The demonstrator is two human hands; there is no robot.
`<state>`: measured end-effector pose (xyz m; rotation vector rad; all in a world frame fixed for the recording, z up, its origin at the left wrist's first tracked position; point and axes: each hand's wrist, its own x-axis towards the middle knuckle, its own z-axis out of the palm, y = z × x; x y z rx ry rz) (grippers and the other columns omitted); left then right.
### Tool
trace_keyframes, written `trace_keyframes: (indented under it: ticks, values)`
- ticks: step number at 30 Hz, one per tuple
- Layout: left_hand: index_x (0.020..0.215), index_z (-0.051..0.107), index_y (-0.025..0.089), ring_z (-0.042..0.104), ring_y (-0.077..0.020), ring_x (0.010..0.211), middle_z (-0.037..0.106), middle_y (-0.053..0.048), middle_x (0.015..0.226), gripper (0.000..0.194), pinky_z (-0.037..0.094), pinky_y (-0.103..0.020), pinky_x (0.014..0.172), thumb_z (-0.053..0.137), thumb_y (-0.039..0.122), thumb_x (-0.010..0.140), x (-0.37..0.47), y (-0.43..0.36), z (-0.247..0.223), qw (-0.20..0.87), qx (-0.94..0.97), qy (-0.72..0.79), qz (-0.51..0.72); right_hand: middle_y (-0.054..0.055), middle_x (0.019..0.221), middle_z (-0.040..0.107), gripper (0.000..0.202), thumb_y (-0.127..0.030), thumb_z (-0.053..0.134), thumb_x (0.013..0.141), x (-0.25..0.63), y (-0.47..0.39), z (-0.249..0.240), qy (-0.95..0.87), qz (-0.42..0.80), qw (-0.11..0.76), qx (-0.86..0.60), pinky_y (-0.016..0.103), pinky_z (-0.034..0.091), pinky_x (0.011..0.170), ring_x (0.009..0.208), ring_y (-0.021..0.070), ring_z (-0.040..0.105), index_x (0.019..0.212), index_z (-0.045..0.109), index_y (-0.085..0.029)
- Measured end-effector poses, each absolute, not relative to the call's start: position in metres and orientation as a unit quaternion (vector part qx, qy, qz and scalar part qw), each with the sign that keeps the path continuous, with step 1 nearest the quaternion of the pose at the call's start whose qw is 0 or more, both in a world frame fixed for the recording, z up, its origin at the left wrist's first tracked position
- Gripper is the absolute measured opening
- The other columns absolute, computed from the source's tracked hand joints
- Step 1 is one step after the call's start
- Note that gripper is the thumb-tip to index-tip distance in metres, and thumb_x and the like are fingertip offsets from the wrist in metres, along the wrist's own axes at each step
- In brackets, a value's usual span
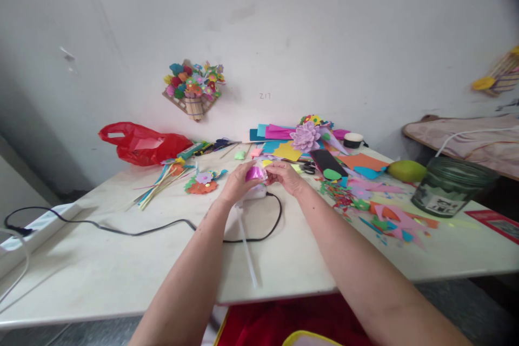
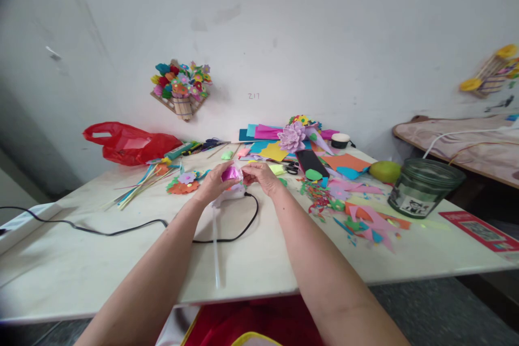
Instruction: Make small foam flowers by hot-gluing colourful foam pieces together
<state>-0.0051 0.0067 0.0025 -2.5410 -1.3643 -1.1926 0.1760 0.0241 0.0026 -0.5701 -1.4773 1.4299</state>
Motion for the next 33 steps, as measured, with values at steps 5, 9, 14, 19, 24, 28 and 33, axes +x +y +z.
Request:
trace_keyframes:
  ticks: [5, 9, 14, 19, 24, 28, 33]
  values:
    - [0.124, 0.04, 0.019, 0.051, -0.0228, 0.102, 0.054, -0.011, 0.114, 0.063, 0.04, -0.036, 0.086, 0.056, 0.049, 0.07, -0.005, 0.004, 0.005, 0.016, -0.827, -0.425, -0.367, 0.0, 0.058, 0.06, 0.018, -0.032, 0.064, 0.062, 0.175, 0.022, 0.004, -0.619, 0.578, 0.471, -0.248, 0.025, 0.041, 0.052, 0.05, 0.0108, 0.054, 0.066, 0.061, -0.015]
    - [0.123, 0.043, 0.02, 0.051, -0.0232, 0.1, 0.055, -0.011, 0.113, 0.065, 0.041, -0.035, 0.085, 0.057, 0.052, 0.067, -0.006, 0.005, 0.007, 0.029, -0.83, -0.417, -0.369, 0.0, 0.058, 0.06, 0.019, -0.032, 0.064, 0.062, 0.174, 0.021, 0.005, -0.617, 0.581, 0.471, -0.244, 0.024, 0.041, 0.052, 0.05, 0.0104, 0.054, 0.066, 0.061, -0.014]
    - [0.12, 0.046, 0.02, 0.052, -0.0228, 0.096, 0.059, -0.01, 0.105, 0.062, 0.041, -0.034, 0.082, 0.056, 0.052, 0.068, -0.007, 0.006, 0.007, 0.042, -0.831, -0.413, -0.371, 0.001, 0.057, 0.06, 0.019, -0.033, 0.064, 0.063, 0.175, 0.022, 0.004, -0.609, 0.59, 0.472, -0.242, 0.024, 0.041, 0.051, 0.049, 0.0111, 0.054, 0.065, 0.061, -0.014]
    - [0.119, 0.047, 0.021, 0.052, -0.0219, 0.093, 0.06, -0.008, 0.101, 0.058, 0.042, -0.033, 0.08, 0.056, 0.051, 0.07, -0.007, 0.005, 0.008, 0.053, -0.828, -0.421, -0.366, 0.001, 0.058, 0.06, 0.019, -0.034, 0.063, 0.064, 0.175, 0.022, 0.003, -0.606, 0.596, 0.471, -0.236, 0.025, 0.041, 0.052, 0.051, 0.0115, 0.055, 0.065, 0.061, -0.016]
    - [0.119, 0.047, 0.021, 0.052, -0.0216, 0.092, 0.06, -0.008, 0.1, 0.058, 0.042, -0.033, 0.079, 0.055, 0.051, 0.07, -0.007, 0.004, 0.008, 0.055, -0.826, -0.424, -0.366, 0.002, 0.06, 0.061, 0.022, -0.037, 0.063, 0.064, 0.175, 0.022, 0.003, -0.608, 0.595, 0.466, -0.242, 0.025, 0.041, 0.051, 0.051, 0.0119, 0.055, 0.067, 0.062, -0.016]
    - [0.119, 0.047, 0.021, 0.052, -0.0223, 0.095, 0.06, -0.007, 0.098, 0.059, 0.041, -0.032, 0.08, 0.054, 0.053, 0.07, -0.007, 0.004, 0.008, 0.068, -0.831, -0.421, -0.357, 0.0, 0.058, 0.059, 0.021, -0.036, 0.064, 0.062, 0.174, 0.021, 0.006, -0.619, 0.555, 0.491, -0.26, 0.025, 0.041, 0.05, 0.047, 0.0096, 0.051, 0.066, 0.059, -0.016]
    - [0.118, 0.048, 0.021, 0.053, -0.0221, 0.091, 0.061, -0.007, 0.094, 0.056, 0.042, -0.031, 0.076, 0.053, 0.052, 0.071, -0.009, 0.004, 0.008, 0.086, -0.823, -0.438, -0.351, -0.003, 0.059, 0.053, 0.019, -0.029, 0.067, 0.058, 0.174, 0.019, 0.014, -0.647, 0.449, 0.551, -0.277, 0.022, 0.037, 0.048, 0.05, 0.0077, 0.045, 0.07, 0.059, -0.017]
